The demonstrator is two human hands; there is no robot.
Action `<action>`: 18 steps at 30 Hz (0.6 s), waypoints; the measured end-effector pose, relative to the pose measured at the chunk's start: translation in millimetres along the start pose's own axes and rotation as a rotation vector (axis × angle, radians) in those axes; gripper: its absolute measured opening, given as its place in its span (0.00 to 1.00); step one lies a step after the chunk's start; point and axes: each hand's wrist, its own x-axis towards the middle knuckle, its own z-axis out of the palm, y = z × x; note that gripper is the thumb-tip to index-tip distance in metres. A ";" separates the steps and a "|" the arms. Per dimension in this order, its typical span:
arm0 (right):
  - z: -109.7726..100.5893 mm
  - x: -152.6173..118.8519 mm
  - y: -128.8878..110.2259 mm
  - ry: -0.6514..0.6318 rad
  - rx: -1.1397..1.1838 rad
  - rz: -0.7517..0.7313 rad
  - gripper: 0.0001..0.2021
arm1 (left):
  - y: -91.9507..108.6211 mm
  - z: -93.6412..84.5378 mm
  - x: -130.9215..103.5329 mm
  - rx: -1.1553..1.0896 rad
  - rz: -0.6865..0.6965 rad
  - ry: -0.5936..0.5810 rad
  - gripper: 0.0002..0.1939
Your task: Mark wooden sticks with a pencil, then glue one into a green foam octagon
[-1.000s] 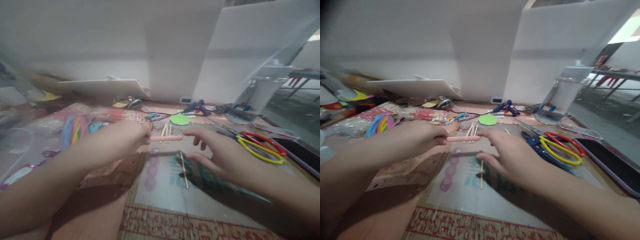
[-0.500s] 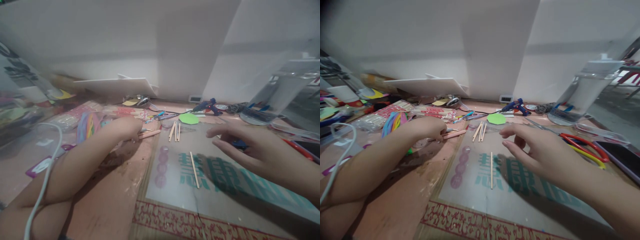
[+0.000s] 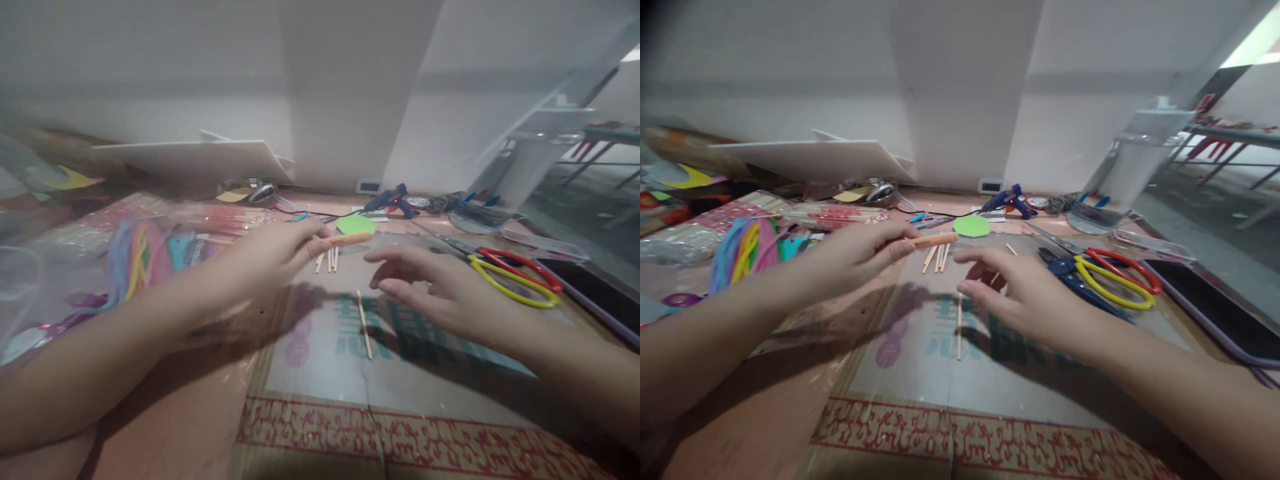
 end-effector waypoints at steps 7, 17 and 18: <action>18.8 -12.2 -7.7 0.175 0.456 0.055 0.10 | 48.2 36.3 -28.4 -0.220 0.229 -0.065 0.20; 20.9 -13.3 -23.8 -0.088 0.592 0.132 0.07 | 49.5 31.5 -27.7 -0.217 0.195 -0.249 0.20; 17.3 -13.9 -24.9 -0.037 0.608 0.128 0.09 | 45.0 28.5 -28.1 -0.180 0.176 -0.243 0.21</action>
